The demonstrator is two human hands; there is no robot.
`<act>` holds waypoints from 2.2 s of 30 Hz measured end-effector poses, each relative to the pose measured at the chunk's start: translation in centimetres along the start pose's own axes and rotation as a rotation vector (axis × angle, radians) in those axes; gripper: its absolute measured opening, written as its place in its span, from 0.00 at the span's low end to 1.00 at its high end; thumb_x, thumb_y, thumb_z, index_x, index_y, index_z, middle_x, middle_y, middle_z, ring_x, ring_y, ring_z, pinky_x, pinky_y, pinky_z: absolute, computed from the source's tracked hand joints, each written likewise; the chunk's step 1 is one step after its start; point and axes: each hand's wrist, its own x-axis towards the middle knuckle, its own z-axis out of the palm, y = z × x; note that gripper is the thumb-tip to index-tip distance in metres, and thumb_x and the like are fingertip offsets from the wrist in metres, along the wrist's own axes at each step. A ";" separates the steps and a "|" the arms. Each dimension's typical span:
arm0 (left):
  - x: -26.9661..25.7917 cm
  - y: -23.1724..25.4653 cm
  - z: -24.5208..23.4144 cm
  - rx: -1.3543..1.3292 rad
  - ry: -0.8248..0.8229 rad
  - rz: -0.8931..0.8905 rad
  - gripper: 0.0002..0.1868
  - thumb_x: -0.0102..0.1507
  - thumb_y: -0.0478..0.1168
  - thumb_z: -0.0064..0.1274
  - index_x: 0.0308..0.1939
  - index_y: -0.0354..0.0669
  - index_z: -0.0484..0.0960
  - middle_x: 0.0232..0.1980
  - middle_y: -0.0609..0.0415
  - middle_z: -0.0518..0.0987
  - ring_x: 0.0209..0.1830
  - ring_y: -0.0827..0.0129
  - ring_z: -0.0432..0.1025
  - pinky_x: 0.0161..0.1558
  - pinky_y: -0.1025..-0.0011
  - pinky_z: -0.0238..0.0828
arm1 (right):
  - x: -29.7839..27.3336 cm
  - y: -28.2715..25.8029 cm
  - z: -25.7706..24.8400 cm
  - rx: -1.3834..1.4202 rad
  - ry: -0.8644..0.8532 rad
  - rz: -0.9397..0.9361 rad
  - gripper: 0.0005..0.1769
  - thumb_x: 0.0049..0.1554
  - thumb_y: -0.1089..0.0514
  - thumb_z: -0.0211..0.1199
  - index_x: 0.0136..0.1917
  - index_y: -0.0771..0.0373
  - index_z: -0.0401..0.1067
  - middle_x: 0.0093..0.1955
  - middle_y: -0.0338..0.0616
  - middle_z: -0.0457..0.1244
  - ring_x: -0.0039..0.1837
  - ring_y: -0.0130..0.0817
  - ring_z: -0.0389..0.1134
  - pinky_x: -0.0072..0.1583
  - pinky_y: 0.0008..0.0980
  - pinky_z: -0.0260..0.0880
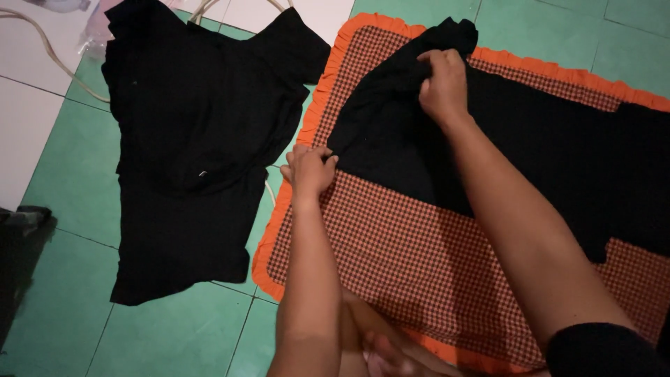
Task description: The person folds black t-shirts by hand on a mat on the floor, smoothing the fabric and folding the sleeves and body into rectangles.
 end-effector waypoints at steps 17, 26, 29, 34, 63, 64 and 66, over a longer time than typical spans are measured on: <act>0.7 -0.1 1.0 0.009 0.021 0.002 0.14 0.66 0.54 0.52 0.52 0.61 0.85 0.63 0.50 0.69 0.68 0.51 0.56 0.61 0.51 0.49 | -1.8 -1.2 0.7 0.194 -0.235 0.316 0.17 0.59 0.65 0.58 0.62 0.58 0.69 0.53 0.45 0.64 0.52 0.37 0.66 0.55 0.39 0.66; 0.6 0.1 1.0 -0.003 0.013 -0.015 0.13 0.66 0.54 0.51 0.50 0.60 0.84 0.62 0.51 0.69 0.69 0.51 0.55 0.62 0.51 0.48 | 0.8 3.2 3.5 -0.245 -0.426 -0.068 0.08 0.59 0.50 0.68 0.51 0.45 0.84 0.63 0.46 0.60 0.62 0.56 0.55 0.60 0.54 0.64; 0.8 0.1 1.2 0.005 0.015 -0.022 0.13 0.66 0.55 0.51 0.50 0.61 0.84 0.62 0.51 0.69 0.69 0.50 0.55 0.62 0.51 0.48 | 2.9 1.9 2.4 -0.322 -0.430 -0.078 0.10 0.61 0.46 0.66 0.53 0.42 0.84 0.66 0.41 0.63 0.62 0.54 0.55 0.60 0.52 0.60; 0.5 0.2 1.3 0.004 0.050 -0.013 0.15 0.66 0.55 0.51 0.50 0.59 0.85 0.61 0.51 0.70 0.68 0.50 0.57 0.61 0.50 0.49 | 5.4 1.5 3.6 -0.171 -0.418 -0.137 0.09 0.61 0.59 0.67 0.55 0.57 0.83 0.54 0.48 0.72 0.55 0.52 0.71 0.51 0.52 0.74; -0.1 1.5 0.3 -0.004 -0.001 -0.126 0.17 0.66 0.55 0.51 0.53 0.57 0.84 0.59 0.54 0.70 0.66 0.53 0.58 0.71 0.49 0.47 | -1.3 4.8 0.8 0.237 -0.283 0.526 0.22 0.49 0.56 0.79 0.54 0.63 0.74 0.56 0.60 0.67 0.64 0.60 0.67 0.60 0.52 0.67; 0.2 1.2 0.8 -0.005 -0.001 -0.129 0.17 0.66 0.55 0.51 0.53 0.57 0.84 0.59 0.54 0.70 0.66 0.53 0.58 0.71 0.49 0.47 | -0.9 4.5 0.1 0.237 -0.286 0.524 0.22 0.49 0.56 0.79 0.54 0.63 0.74 0.56 0.60 0.67 0.64 0.60 0.67 0.60 0.52 0.67; 0.7 0.5 1.7 -0.003 0.056 -0.058 0.16 0.67 0.54 0.49 0.50 0.55 0.86 0.61 0.51 0.70 0.66 0.50 0.57 0.61 0.51 0.49 | -0.1 3.8 -1.5 0.299 -0.315 0.637 0.19 0.52 0.67 0.73 0.46 0.48 0.65 0.50 0.36 0.63 0.54 0.34 0.66 0.53 0.38 0.69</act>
